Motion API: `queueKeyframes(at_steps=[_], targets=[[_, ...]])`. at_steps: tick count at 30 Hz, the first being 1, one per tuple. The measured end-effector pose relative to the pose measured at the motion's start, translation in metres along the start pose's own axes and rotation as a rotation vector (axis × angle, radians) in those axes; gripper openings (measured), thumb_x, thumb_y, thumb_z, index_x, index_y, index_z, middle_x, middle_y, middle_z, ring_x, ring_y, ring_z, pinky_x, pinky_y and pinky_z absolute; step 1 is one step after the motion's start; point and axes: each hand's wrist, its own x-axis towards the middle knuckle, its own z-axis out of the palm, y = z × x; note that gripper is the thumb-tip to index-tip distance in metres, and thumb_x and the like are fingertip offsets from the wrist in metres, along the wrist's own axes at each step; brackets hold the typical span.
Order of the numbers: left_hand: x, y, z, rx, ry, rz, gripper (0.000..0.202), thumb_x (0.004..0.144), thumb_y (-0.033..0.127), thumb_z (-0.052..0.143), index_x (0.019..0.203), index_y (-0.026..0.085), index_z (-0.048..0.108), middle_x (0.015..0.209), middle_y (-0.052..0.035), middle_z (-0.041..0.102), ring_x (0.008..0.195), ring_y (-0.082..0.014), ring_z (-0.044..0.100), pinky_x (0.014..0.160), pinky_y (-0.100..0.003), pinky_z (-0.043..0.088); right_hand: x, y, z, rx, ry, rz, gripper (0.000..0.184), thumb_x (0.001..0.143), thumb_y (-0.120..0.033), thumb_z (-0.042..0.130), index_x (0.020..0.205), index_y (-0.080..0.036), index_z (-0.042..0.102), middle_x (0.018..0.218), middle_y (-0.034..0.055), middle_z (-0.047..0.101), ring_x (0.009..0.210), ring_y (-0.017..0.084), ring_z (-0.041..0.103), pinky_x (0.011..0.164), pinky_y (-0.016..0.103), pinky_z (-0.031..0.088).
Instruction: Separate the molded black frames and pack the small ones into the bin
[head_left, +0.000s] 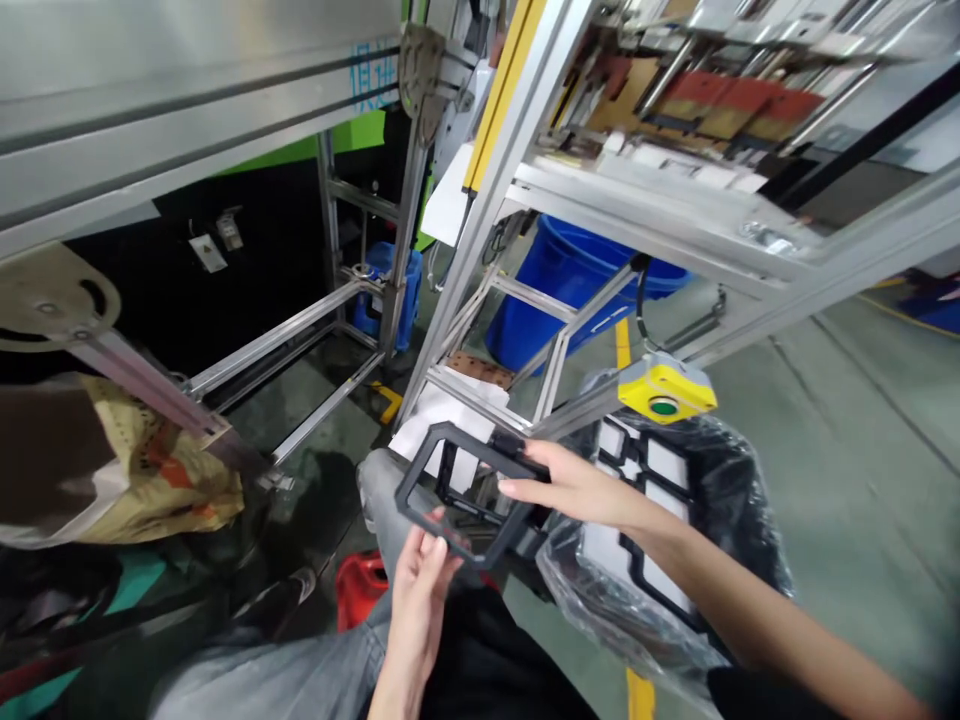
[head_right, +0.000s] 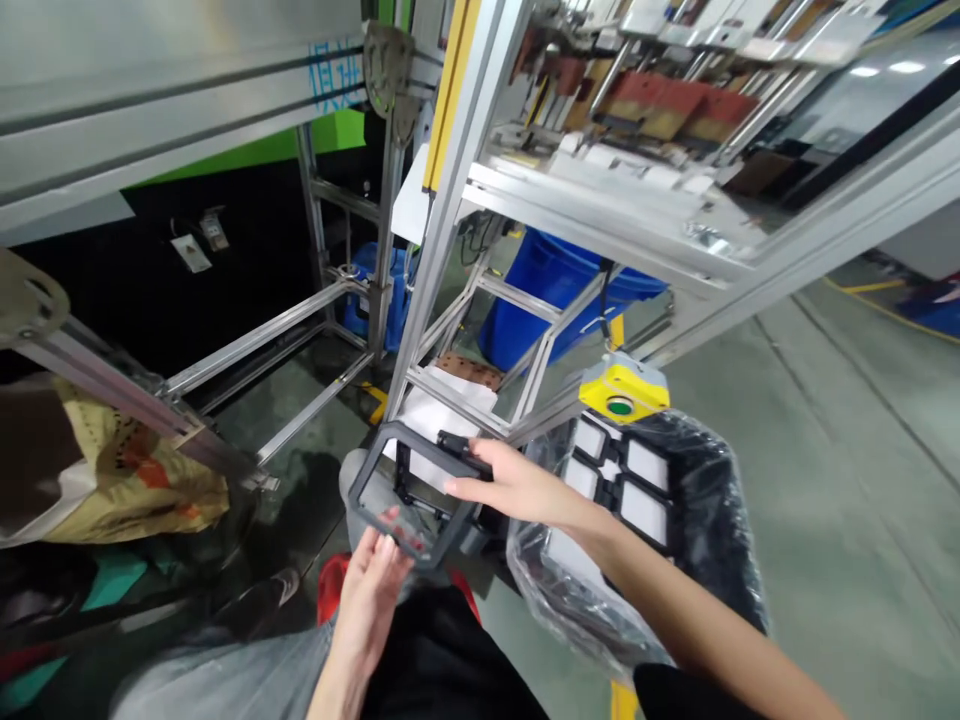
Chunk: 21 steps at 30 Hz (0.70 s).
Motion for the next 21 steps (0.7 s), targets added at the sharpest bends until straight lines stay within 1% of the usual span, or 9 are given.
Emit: queueKeyframes(at_steps=[2, 5, 8, 10, 11, 13, 16, 18, 21], targets=[[-0.006, 0.003, -0.003, 0.023, 0.035, -0.013, 0.047, 0.081, 0.051, 0.096, 0.112, 0.018, 0.08, 0.101, -0.0072, 0.077, 0.09, -0.0179, 0.076, 0.081, -0.027, 0.063, -0.002, 0.001, -0.002, 0.044, -0.04, -0.015, 0.061, 0.086, -0.076, 0.081, 0.108, -0.02, 0.069, 0.089, 0.0018, 0.067, 0.068, 0.015, 0.056, 0.057, 0.027, 0.046], [-0.013, 0.007, -0.009, 0.04, 0.109, 0.0, 0.049, 0.075, 0.054, 0.1, 0.103, 0.018, 0.082, 0.095, -0.0061, 0.076, 0.085, -0.0184, 0.076, 0.07, -0.024, 0.062, -0.006, 0.001, -0.012, 0.081, 0.001, -0.065, 0.073, 0.088, -0.091, 0.065, 0.1, -0.019, 0.066, 0.079, -0.0015, 0.056, 0.061, 0.01, 0.039, 0.056, 0.027, 0.035], [-0.008, 0.008, -0.025, 0.004, 0.192, 0.019, 0.056, 0.067, 0.056, 0.104, 0.103, 0.019, 0.082, 0.087, -0.0047, 0.076, 0.075, -0.0164, 0.073, 0.065, -0.022, 0.06, -0.01, -0.005, -0.031, 0.04, 0.215, -0.089, 0.078, 0.097, -0.094, 0.043, 0.089, -0.019, 0.065, 0.071, -0.0032, 0.046, 0.061, 0.012, 0.035, 0.06, 0.03, 0.035], [0.001, 0.008, -0.04, -0.032, 0.227, 0.039, 0.056, 0.068, 0.056, 0.103, 0.107, 0.021, 0.082, 0.092, -0.005, 0.077, 0.077, -0.0167, 0.073, 0.065, -0.023, 0.06, -0.015, -0.016, -0.047, -0.08, 0.407, -0.146, 0.077, 0.101, -0.091, 0.039, 0.088, -0.02, 0.067, 0.072, -0.0008, 0.051, 0.064, 0.015, 0.044, 0.066, 0.033, 0.042], [0.006, 0.008, -0.048, -0.039, 0.245, 0.053, 0.056, 0.069, 0.055, 0.103, 0.109, 0.023, 0.083, 0.099, -0.0056, 0.078, 0.082, -0.0178, 0.074, 0.066, -0.024, 0.061, -0.018, -0.023, -0.055, -0.175, 0.495, -0.189, 0.075, 0.102, -0.088, 0.04, 0.094, -0.02, 0.069, 0.077, 0.0019, 0.058, 0.07, 0.018, 0.052, 0.071, 0.034, 0.047], [0.015, 0.005, -0.063, -0.03, 0.275, 0.076, 0.054, 0.068, 0.054, 0.102, 0.11, 0.025, 0.083, 0.114, -0.0066, 0.078, 0.092, -0.0213, 0.075, 0.065, -0.025, 0.062, -0.023, -0.038, -0.071, -0.411, 0.642, -0.291, 0.067, 0.103, -0.083, 0.045, 0.118, -0.023, 0.073, 0.1, 0.0083, 0.072, 0.091, 0.026, 0.067, 0.089, 0.041, 0.054], [0.023, -0.001, -0.079, -0.031, 0.3, 0.098, 0.052, 0.068, 0.055, 0.1, 0.108, 0.027, 0.083, 0.119, -0.0078, 0.077, 0.095, -0.0252, 0.075, 0.062, -0.028, 0.061, -0.027, -0.057, -0.096, -0.782, 0.805, -0.425, 0.063, 0.106, -0.072, 0.05, 0.148, -0.027, 0.062, 0.13, 0.0136, 0.072, 0.121, 0.034, 0.068, 0.11, 0.053, 0.054], [0.023, -0.006, -0.084, -0.036, 0.308, 0.099, 0.051, 0.069, 0.057, 0.098, 0.108, 0.028, 0.083, 0.112, -0.0089, 0.078, 0.092, -0.0264, 0.075, 0.061, -0.03, 0.061, -0.026, -0.067, -0.112, -0.978, 0.891, -0.501, 0.062, 0.108, -0.066, 0.051, 0.153, -0.025, 0.058, 0.135, 0.0159, 0.071, 0.129, 0.037, 0.065, 0.122, 0.06, 0.046], [0.021, -0.011, -0.083, -0.024, 0.311, 0.095, 0.054, 0.069, 0.06, 0.097, 0.111, 0.029, 0.083, 0.108, -0.0094, 0.079, 0.092, -0.0274, 0.077, 0.06, -0.03, 0.06, -0.019, -0.078, -0.137, -1.144, 0.96, -0.551, 0.061, 0.11, -0.06, 0.048, 0.158, -0.022, 0.053, 0.138, 0.0175, 0.07, 0.133, 0.037, 0.064, 0.135, 0.066, 0.027]])
